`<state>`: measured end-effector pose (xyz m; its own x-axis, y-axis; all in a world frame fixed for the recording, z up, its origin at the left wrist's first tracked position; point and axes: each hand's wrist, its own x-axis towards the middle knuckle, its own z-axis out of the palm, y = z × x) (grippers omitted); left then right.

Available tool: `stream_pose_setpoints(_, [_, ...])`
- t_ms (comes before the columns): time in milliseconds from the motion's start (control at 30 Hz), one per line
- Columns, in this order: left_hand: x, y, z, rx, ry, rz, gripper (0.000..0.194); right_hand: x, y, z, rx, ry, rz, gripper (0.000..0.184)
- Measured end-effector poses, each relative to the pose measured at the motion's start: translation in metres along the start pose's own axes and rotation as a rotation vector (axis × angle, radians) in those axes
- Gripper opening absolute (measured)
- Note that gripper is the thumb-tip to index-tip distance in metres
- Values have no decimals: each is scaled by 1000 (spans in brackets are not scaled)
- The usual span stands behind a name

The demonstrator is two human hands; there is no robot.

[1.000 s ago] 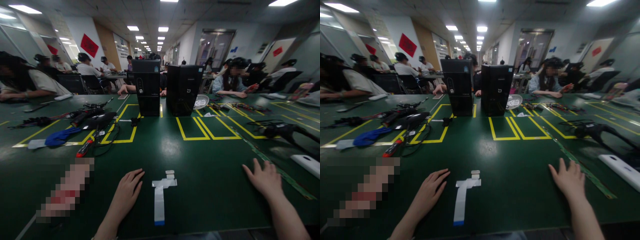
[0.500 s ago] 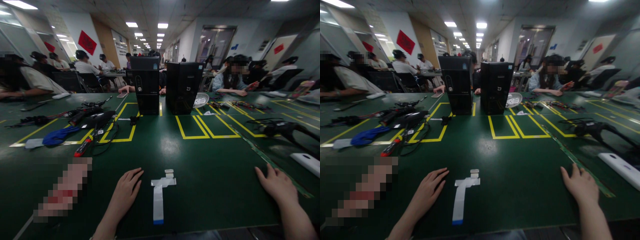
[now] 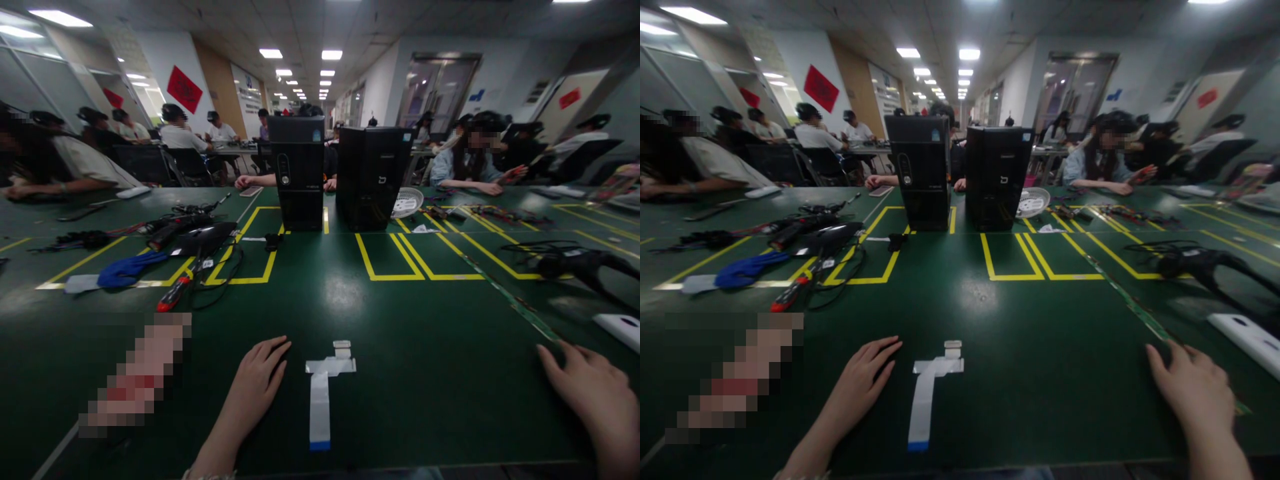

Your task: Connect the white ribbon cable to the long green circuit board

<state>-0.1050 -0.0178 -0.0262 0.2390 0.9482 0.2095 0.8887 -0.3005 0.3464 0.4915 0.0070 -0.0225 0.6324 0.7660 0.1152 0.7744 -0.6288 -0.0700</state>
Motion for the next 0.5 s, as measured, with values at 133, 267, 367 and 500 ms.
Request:
stream_pose_setpoints(133, [-1, -1, 0, 3, -7, -15, 37, -3, -12, 0, 1, -42, 57, 86])
stream_pose_setpoints(267, [0, -2, 0, 3, -19, -24, 38, -1, -14, 2, -4, -60, 53, 81])
stream_pose_setpoints(367, [0, -2, 0, 5, -11, -14, 38, -2, -10, 0, -22, -53, 8, 80])
stream_pose_setpoints(500, [0, 0, -1, -2, -19, -16, 38, -6, -3, 0, -80, -10, -58, 77])
